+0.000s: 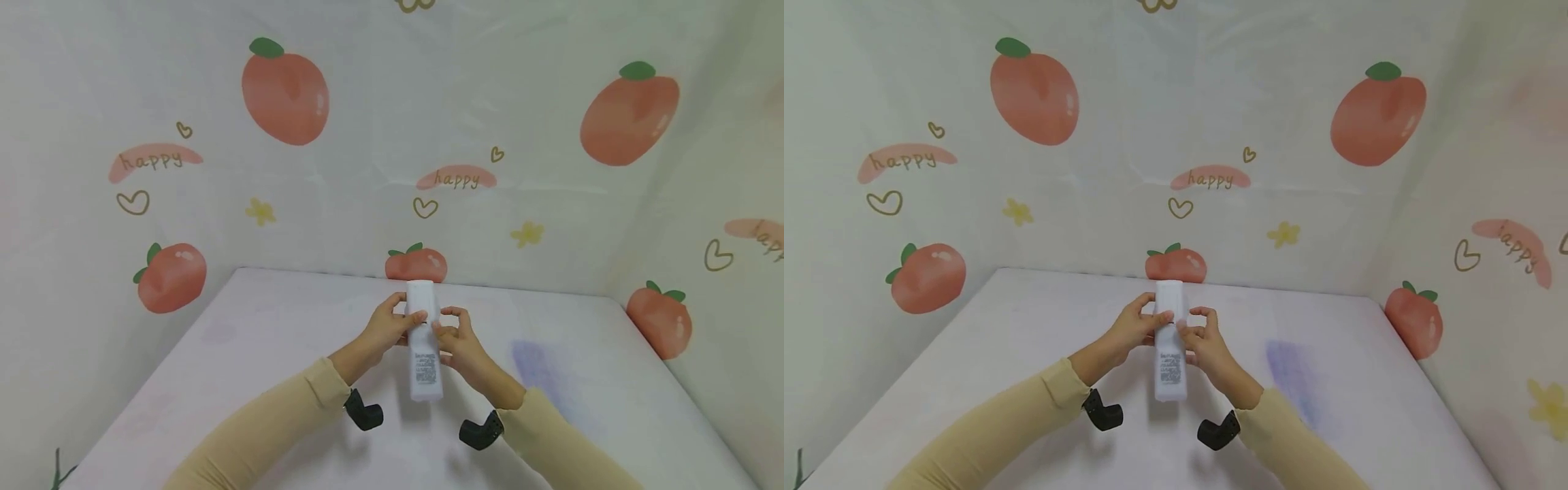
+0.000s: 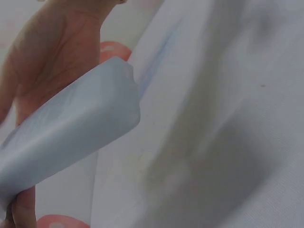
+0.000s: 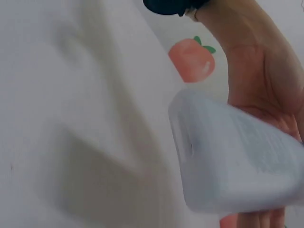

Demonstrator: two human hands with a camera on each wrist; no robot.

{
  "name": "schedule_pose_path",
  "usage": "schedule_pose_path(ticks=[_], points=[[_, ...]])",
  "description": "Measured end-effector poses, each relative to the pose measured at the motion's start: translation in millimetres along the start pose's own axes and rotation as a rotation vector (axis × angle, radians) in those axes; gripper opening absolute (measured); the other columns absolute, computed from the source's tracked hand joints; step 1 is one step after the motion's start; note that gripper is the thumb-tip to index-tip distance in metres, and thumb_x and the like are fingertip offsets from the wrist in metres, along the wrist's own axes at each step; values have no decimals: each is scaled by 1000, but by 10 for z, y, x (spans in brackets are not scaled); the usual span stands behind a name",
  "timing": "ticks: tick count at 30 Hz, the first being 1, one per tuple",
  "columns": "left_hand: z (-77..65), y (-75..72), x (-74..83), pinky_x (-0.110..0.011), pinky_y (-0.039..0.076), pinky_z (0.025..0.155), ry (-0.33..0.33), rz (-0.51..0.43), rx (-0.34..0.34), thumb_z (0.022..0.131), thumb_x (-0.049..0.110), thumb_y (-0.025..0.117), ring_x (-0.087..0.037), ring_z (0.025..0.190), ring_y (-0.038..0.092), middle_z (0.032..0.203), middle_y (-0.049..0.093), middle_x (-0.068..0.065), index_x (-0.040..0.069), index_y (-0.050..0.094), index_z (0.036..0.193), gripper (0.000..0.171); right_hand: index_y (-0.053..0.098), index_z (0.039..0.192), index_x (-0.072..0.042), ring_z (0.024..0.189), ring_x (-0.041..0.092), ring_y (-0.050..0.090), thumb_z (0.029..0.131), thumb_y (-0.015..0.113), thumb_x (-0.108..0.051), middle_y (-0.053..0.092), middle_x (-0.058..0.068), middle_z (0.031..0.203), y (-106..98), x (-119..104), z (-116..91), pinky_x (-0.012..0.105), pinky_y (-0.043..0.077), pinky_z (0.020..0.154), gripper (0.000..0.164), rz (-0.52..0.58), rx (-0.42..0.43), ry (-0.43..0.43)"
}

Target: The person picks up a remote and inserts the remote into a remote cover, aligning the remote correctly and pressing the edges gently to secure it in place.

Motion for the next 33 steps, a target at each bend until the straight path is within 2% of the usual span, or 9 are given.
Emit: schedule_pose_path(ticks=[4,10,14,17,20,25,29,33], points=[[-8,0,39,-38,60,74,22,11,-8,90,28,69,-19,80,69,101,70,-17,10,49,131,48,13,140,-15,87,16,62,94,64,-16,61,11,104,12,-11,-12,34,55,73,69,-37,24,9],[-24,-83,52,-40,58,83,32,-7,-25,93,29,65,-23,88,69,112,65,-20,15,43,140,53,16,147,-22,87,18,62,91,65,-7,55,4,96,-5,-39,6,38,56,74,76,-16,12,-41],[-61,-95,-63,-39,56,87,22,-65,-46,96,26,61,-24,94,69,117,63,-21,7,44,138,50,20,149,-20,88,18,61,92,64,-6,53,2,96,-45,-34,21,39,56,75,73,-9,18,-48],[-98,-39,-155,-38,56,88,5,-96,-89,97,23,60,-20,93,69,115,66,-18,-1,53,128,41,22,149,-19,90,18,61,92,64,-7,55,3,99,-84,-44,34,41,56,77,72,-10,35,-46],[-123,-1,-180,-37,57,87,19,-123,-96,96,21,61,-16,89,68,108,69,-13,-5,59,119,35,22,149,-18,92,18,61,93,64,-10,56,7,106,-95,-55,35,42,56,79,70,-12,26,-39],[-135,-3,-212,-34,58,83,11,-181,-58,94,14,64,-12,81,65,91,69,-2,-5,62,107,23,24,146,-18,94,20,63,96,60,-19,58,12,114,-82,-27,29,42,55,79,61,-10,-2,0],[-128,27,-253,-34,58,82,-2,-222,-75,94,14,64,-12,81,65,86,67,1,-2,64,100,17,29,139,-16,89,21,65,98,58,-23,62,12,111,-104,-33,32,41,56,74,51,-19,12,5],[-124,43,-277,-31,58,79,-6,-248,-81,94,16,64,-11,80,65,85,67,2,5,64,91,11,32,135,-13,87,21,66,95,60,-22,64,13,111,-113,-80,29,40,56,72,49,-32,21,-5]])
Point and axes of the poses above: each hand's wrist, its own z-axis towards the middle knuckle, its own y-axis out of the palm, x = y × z, the point moved 10 cm from there along z, towards the middle knuckle
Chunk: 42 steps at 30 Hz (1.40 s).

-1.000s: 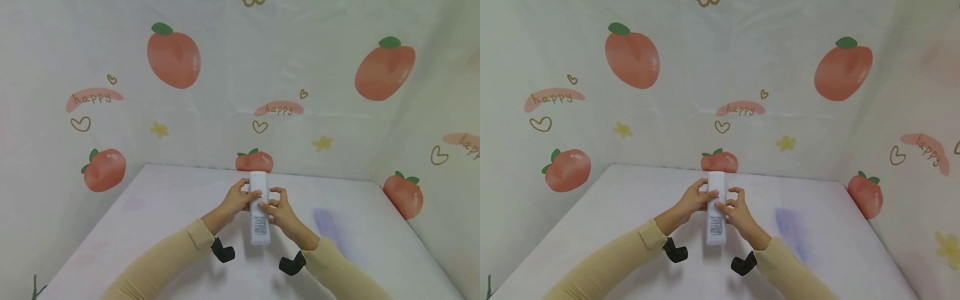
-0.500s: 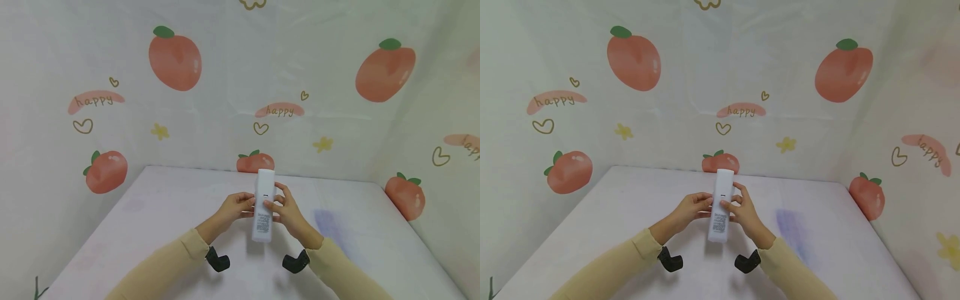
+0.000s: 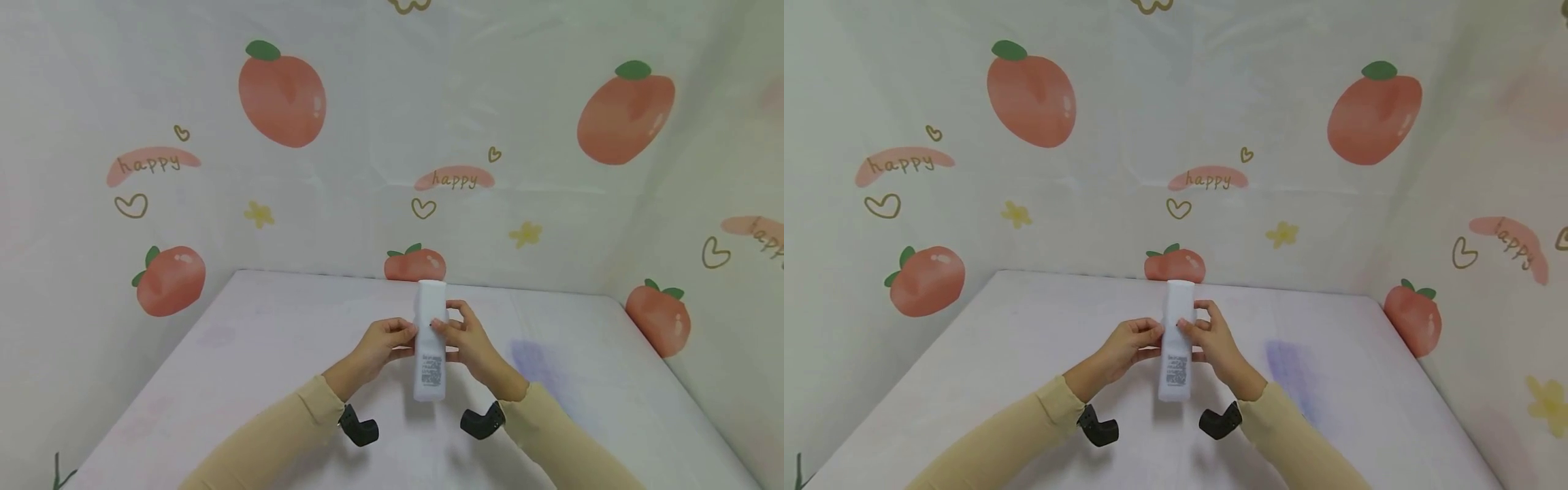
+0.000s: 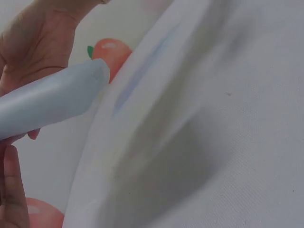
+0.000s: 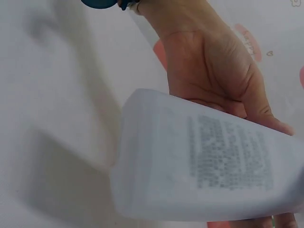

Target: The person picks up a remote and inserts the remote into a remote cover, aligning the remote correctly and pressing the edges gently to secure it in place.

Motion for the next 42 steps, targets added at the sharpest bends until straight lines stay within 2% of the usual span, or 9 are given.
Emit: schedule_pose_path(ticks=[3,8,14,21,31,42], points=[[6,15,4,-29,58,76,16,-17,0,93,13,64,-11,78,64,82,66,3,9,63,86,9,34,132,-11,87,21,66,94,61,-23,65,15,111,-4,-27,4,40,57,73,48,-22,13,-1],[25,49,-8,-24,55,71,42,-78,30,93,7,63,-9,73,60,75,62,5,12,60,79,15,36,128,-10,86,20,66,95,61,-22,66,16,108,-20,-36,13,40,57,73,43,-45,45,-6],[-2,32,-61,-22,50,70,30,-203,154,91,-1,62,-9,69,56,73,59,5,13,58,74,22,31,125,-8,83,19,66,98,56,-20,65,15,102,34,21,-10,37,55,70,39,-47,25,-1],[-6,-15,-68,-21,48,69,21,-240,264,89,-6,59,-9,71,53,80,56,1,10,56,71,24,35,122,-6,83,21,67,100,53,-22,61,17,105,95,71,2,40,56,73,32,-82,5,16],[29,-47,-12,-21,50,65,1,-239,295,89,-7,59,-10,65,55,78,55,-1,7,57,71,23,34,121,-6,78,20,65,101,51,-21,60,16,100,152,64,-45,40,56,71,31,-126,-44,35],[82,-108,86,-22,50,66,-11,-202,304,90,-5,59,-13,67,53,79,54,-2,6,57,72,21,34,124,-5,81,22,64,100,54,-20,59,21,102,188,-50,-95,44,57,72,35,-170,2,12]])
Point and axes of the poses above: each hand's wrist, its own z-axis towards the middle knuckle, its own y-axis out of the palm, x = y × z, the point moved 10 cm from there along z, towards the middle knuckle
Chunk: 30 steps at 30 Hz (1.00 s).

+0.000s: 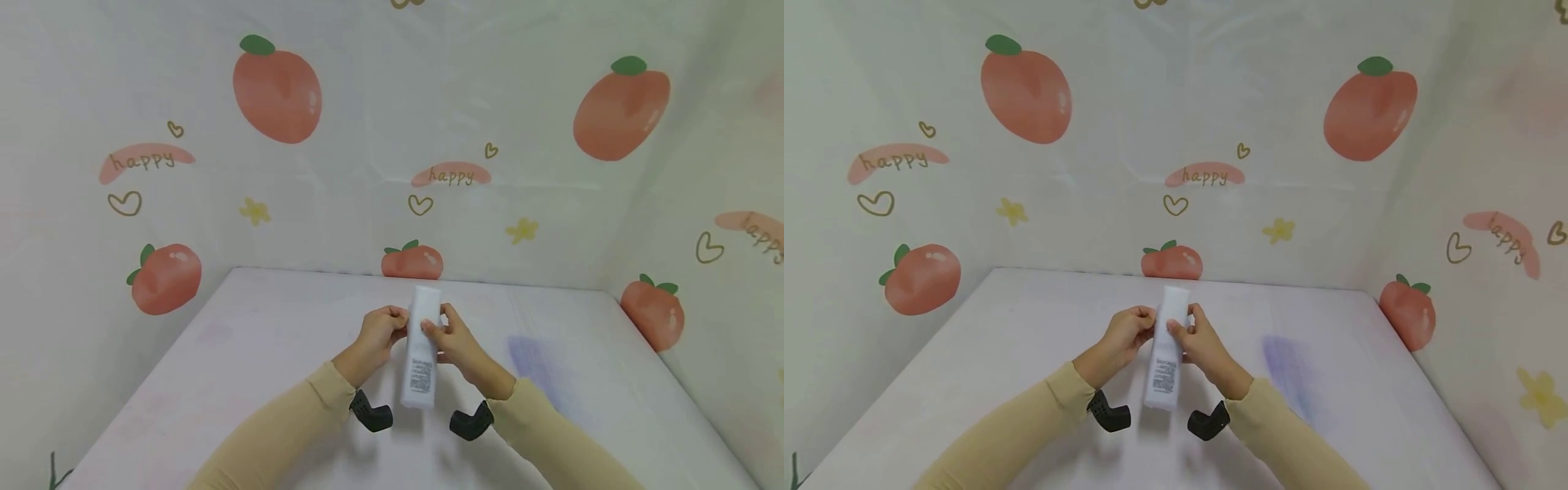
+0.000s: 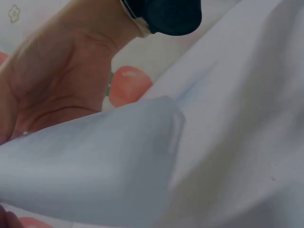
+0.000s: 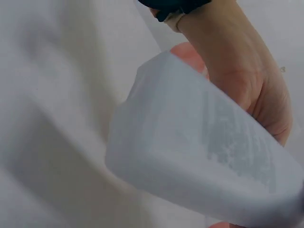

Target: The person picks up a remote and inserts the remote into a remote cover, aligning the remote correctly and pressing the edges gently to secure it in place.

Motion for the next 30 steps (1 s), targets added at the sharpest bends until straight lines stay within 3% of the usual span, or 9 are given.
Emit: schedule_pose_path(ticks=[7,11,17,23,30], points=[[-65,-15,116,-21,51,67,52,23,-60,92,0,60,-11,68,56,78,56,0,6,58,76,17,36,123,-5,87,26,66,98,57,-17,61,23,102,-31,-154,45,46,58,72,35,-6,55,-54],[-98,4,194,-23,54,71,76,120,-126,93,4,62,-11,70,59,78,60,0,4,60,92,2,36,124,-4,88,26,68,98,57,-17,62,24,109,-99,-131,91,47,58,75,37,32,66,-29],[-118,6,339,-38,57,84,159,295,-158,91,14,68,-17,85,63,105,64,-11,10,52,126,38,37,126,-5,91,26,67,97,60,-20,62,24,114,-92,-39,119,51,57,81,40,34,15,-19],[-87,62,312,-38,57,84,126,367,-195,91,23,68,-17,90,63,110,61,-14,7,58,120,35,36,127,-4,91,24,66,97,60,-23,63,22,111,-28,-12,107,53,56,82,43,28,-51,-47],[-56,75,177,-35,57,80,59,453,-229,90,32,69,-18,89,65,110,64,-13,5,60,119,40,39,125,-5,86,19,63,96,62,-19,65,15,101,-3,48,81,44,58,74,39,-17,-58,-29]])
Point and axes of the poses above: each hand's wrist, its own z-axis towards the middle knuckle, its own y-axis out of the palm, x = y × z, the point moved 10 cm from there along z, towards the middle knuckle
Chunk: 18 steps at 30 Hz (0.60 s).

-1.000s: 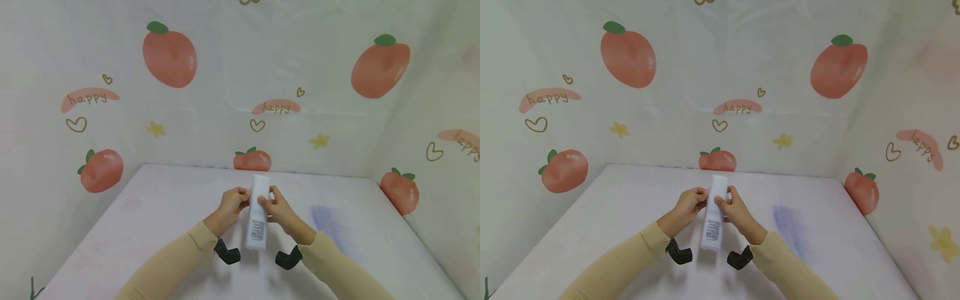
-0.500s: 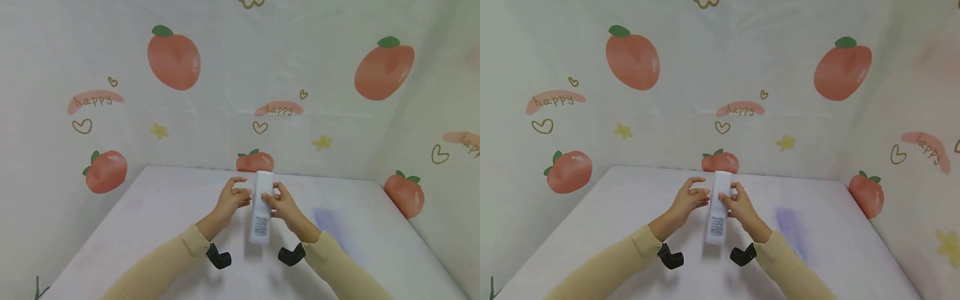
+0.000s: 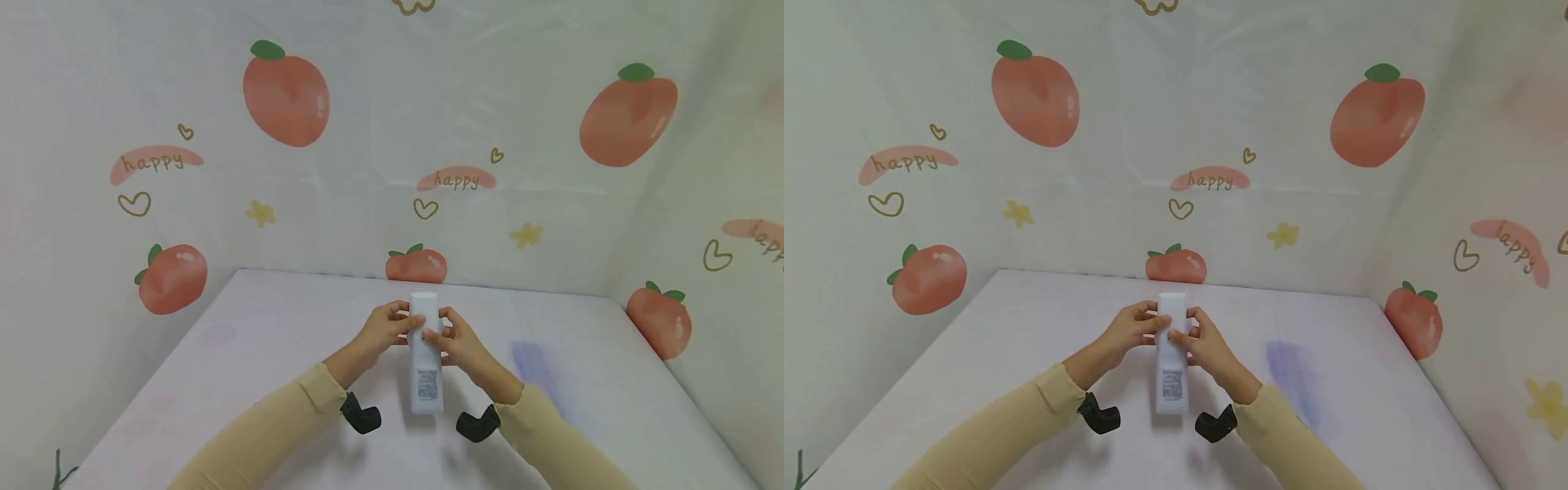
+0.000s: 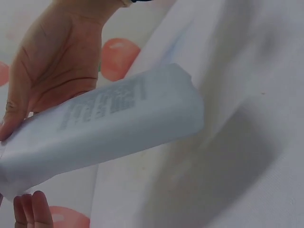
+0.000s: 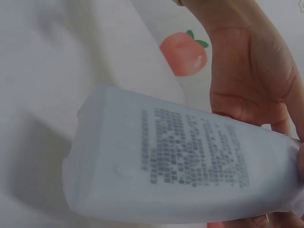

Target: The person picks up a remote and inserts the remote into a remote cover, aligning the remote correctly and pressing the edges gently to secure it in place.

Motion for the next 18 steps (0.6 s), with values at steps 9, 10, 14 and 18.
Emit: schedule_pose_path(ticks=[9,10,14,18], points=[[-2,-8,-27,-38,58,82,5,-20,2,92,23,68,-18,88,66,112,65,-17,-3,61,116,36,39,127,-4,91,26,67,102,49,-28,58,25,117,-107,-20,-21,48,58,79,36,-15,-53,-25],[-2,-15,-30,-38,58,83,5,-19,6,92,23,68,-18,88,66,112,65,-16,-3,61,116,36,42,126,-3,91,26,67,103,48,-28,58,25,117,-152,-35,-10,48,58,79,34,-18,-35,-35],[-1,-22,-37,-39,57,84,3,-24,9,92,21,67,-17,89,65,113,64,-16,-3,61,117,35,52,118,0,87,23,65,100,53,-21,60,20,111,-289,-88,60,43,59,76,28,-67,33,-73],[-7,0,-23,-40,57,86,13,-50,-8,93,18,66,-17,90,64,113,64,-17,-4,60,118,34,55,113,6,80,19,64,97,58,-13,59,14,102,-315,-94,138,38,60,73,25,-88,30,-58]])
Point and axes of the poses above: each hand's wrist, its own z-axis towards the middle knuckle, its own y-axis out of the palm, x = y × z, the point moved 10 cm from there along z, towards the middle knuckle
